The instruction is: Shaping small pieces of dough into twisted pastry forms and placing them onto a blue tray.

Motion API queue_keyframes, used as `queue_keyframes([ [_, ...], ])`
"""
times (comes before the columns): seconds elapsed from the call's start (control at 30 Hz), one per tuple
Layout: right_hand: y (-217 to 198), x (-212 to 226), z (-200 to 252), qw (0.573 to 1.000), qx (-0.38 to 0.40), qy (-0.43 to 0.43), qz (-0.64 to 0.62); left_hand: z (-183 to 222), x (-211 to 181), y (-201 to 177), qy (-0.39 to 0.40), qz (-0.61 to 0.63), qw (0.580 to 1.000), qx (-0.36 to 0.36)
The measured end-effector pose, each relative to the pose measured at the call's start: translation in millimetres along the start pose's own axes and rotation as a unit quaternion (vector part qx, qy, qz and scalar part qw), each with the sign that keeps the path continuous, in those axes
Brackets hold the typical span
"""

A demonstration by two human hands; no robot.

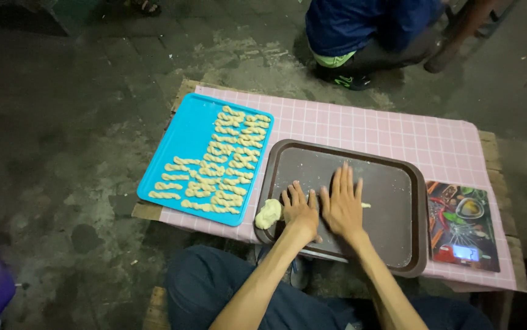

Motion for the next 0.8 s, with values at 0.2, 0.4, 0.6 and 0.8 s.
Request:
queue_keyframes([
  [0.2,-37.9,10.2,105.2,0.991,0.133,-0.002,-0.032,1.0,0.3,-1.9,0.008,-0.006,1.0,-0.011],
  [0.4,-78.4,18.5,145.5,0.997,0.034,-0.024,-0.068,-29.7,4.3,27.0,0.015,-0.013,0.983,-0.181],
  [0.6,-77.7,34.7,148.0,0.997,0.065,-0.032,-0.026,-10.4,4.3,11.4,0.017,-0.009,0.999,-0.048],
  [0.8,-31.1,13.1,59.7,0.984,0.173,0.028,0.03,17.3,6.9,-14.1,-0.004,0.054,0.998,-0.026],
])
Point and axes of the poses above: each hand's wrist, its own z-axis away from the middle knuckle, its own y-axis out of the palm, x = y × z, the point moved 6 cm from there along -z, towards the middle knuckle, and after that the axes turned 12 degrees about -x, right-handed, at the moved point
